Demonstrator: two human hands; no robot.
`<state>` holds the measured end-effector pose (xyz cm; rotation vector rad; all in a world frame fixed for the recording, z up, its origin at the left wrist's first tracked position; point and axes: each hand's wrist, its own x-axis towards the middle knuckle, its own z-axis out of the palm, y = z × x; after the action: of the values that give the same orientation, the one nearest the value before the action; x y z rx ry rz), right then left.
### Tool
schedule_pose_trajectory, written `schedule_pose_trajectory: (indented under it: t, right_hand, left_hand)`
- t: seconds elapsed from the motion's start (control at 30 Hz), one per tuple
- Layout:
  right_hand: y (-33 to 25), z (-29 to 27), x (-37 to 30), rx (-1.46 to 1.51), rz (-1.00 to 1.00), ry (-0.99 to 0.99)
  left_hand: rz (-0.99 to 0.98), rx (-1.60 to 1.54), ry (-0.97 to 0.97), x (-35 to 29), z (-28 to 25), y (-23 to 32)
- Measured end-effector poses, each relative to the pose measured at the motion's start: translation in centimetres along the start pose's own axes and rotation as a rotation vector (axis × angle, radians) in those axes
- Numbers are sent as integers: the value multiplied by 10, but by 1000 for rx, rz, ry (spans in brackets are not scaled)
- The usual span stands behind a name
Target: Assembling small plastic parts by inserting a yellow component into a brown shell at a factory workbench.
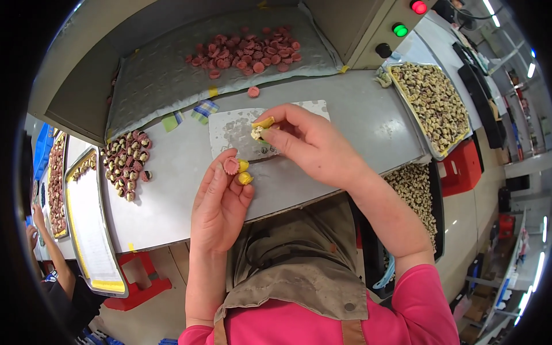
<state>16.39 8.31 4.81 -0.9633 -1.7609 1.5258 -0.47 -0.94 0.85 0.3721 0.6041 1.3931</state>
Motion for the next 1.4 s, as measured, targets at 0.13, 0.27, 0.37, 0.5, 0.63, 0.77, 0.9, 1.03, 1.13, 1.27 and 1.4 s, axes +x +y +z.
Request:
schedule_pose_trajectory:
  t: [0.13, 0.27, 0.37, 0.5, 0.63, 0.77, 0.9, 1.03, 1.13, 1.27, 1.4]
  right_hand:
    - [-6, 20, -10, 126, -70, -41]
    - [-6, 30, -13, -7, -196, -61]
    - [-5, 33, -11, -315, -348, -42]
    - [-2, 40, -10, -472, -542, 48]
    - [6, 45, -10, -545, -635, 136]
    - [6, 47, -12, -643, -648, 220]
    - [3, 50, -15, -338, -419, 183]
    - [5, 48, -15, -322, -416, 194]
    - [6, 45, -17, -648, -582, 212]
    - [10, 38, -19, -556, -604, 169]
    - [7, 35, -31, -259, -451, 176]
  left_hand:
    - [-17, 0, -29, 2, -1, 0]
    - [-18, -26, -38, 1, -2, 0]
    - [-23, -31, -25, 0, -3, 0]
    - [4, -24, -33, 1, -4, -3]
    - [38, -37, -47, 0, -4, -5]
    - [63, -40, -28, 1, -4, -7]
    - [65, -52, -3, 1, -1, -7]
    - [129, 9, 6, 2, 0, -10]
    - [211, 121, 25, -2, 3, -15]
    - [245, 171, 10, -3, 4, -16]
    - [111, 113, -27, -4, 5, -14]
